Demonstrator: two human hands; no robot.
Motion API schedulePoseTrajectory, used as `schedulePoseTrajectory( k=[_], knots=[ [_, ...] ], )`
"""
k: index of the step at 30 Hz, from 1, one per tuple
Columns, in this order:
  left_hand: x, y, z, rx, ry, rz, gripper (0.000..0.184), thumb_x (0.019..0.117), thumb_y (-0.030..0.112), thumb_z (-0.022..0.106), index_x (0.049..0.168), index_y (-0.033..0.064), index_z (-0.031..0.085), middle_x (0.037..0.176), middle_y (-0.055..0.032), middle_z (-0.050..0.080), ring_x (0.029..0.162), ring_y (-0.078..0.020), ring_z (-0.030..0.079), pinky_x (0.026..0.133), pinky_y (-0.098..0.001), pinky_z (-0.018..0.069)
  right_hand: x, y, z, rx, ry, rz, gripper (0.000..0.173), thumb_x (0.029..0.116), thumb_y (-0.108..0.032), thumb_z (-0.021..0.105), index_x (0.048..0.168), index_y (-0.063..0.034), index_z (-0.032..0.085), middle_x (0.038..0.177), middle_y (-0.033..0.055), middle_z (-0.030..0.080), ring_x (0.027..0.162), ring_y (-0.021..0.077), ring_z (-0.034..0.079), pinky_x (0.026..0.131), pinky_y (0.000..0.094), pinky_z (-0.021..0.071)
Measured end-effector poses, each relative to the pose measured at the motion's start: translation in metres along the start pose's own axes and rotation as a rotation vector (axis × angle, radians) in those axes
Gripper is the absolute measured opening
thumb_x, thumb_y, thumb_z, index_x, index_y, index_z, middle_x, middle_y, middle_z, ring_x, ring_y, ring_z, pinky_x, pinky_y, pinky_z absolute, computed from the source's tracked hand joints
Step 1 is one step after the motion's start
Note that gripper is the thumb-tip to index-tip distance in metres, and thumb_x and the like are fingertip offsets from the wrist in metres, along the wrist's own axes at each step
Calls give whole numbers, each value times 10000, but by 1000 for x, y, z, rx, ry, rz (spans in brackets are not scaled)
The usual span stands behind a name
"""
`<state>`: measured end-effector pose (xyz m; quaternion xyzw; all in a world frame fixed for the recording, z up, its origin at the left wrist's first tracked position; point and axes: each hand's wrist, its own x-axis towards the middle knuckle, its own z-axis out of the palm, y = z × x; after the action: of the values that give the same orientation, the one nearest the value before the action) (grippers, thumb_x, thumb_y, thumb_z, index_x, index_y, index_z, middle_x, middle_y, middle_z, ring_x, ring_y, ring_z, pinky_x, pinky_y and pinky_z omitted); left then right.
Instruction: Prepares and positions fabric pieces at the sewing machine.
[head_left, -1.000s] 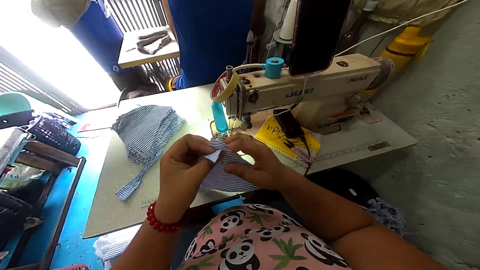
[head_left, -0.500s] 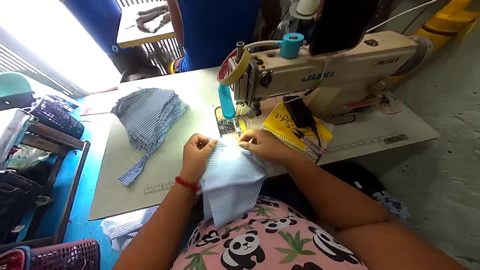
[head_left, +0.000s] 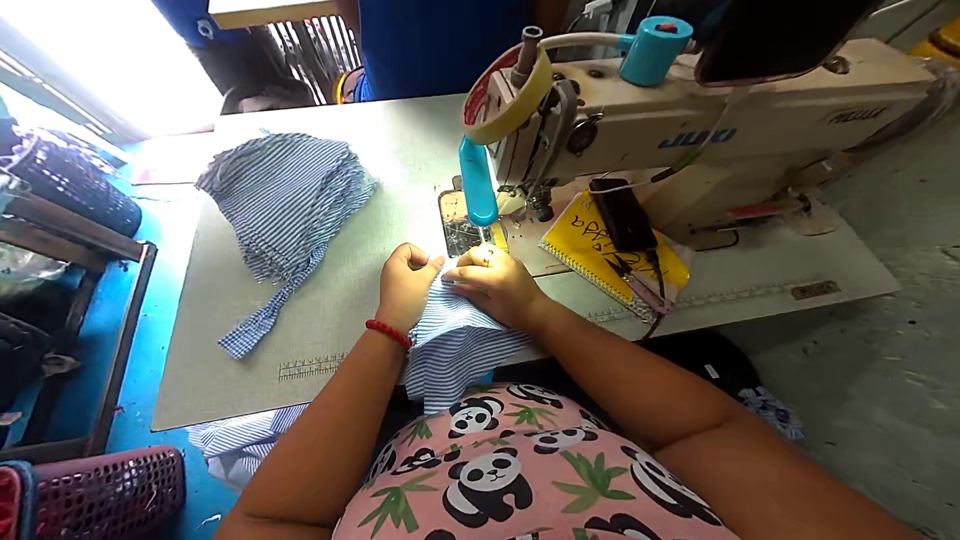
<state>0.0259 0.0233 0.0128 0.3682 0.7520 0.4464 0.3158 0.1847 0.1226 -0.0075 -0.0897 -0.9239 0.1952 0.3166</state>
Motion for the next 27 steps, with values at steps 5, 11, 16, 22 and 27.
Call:
schedulePoseTrajectory(
  k=[5,11,16,22,27],
  knots=[
    [7,-1,2,1,0,0,209,949,137,736,920,38,553,796,-56,549,681,-128,524,641,-311,461,-3,-3,4,-45,122,10,100,906,-127,707,839,-105,779,862,58,718,887,227,674,788,397,553],
    [8,1,0,-146,10,47,167,915,49,732,955,-22,587,879,-49,605,714,-44,567,679,-201,496,-36,-47,-63,583,-77,233,253,1001,-246,635,894,-25,693,873,33,681,887,62,643,845,254,535],
    [-3,0,4,-359,33,222,164,848,-20,764,903,23,616,829,17,665,706,1,640,686,-168,563,-81,-61,-113,463,-496,466,471,1090,-329,427,892,-7,708,814,78,657,782,147,639,738,358,535],
    [-50,28,-3,-378,-192,716,114,878,80,780,953,46,701,949,16,725,820,-28,693,747,-217,606,-60,-73,-99,285,231,235,344,996,-441,639,1240,-198,651,1252,-11,633,1248,73,562,1058,291,491],
    [-72,46,-22,-348,-155,840,106,892,117,780,971,139,713,996,42,719,896,-33,700,800,-209,609,-33,-87,-56,511,283,103,137,997,-245,649,989,-109,646,1055,10,650,1093,36,607,954,193,514]
  ],
)
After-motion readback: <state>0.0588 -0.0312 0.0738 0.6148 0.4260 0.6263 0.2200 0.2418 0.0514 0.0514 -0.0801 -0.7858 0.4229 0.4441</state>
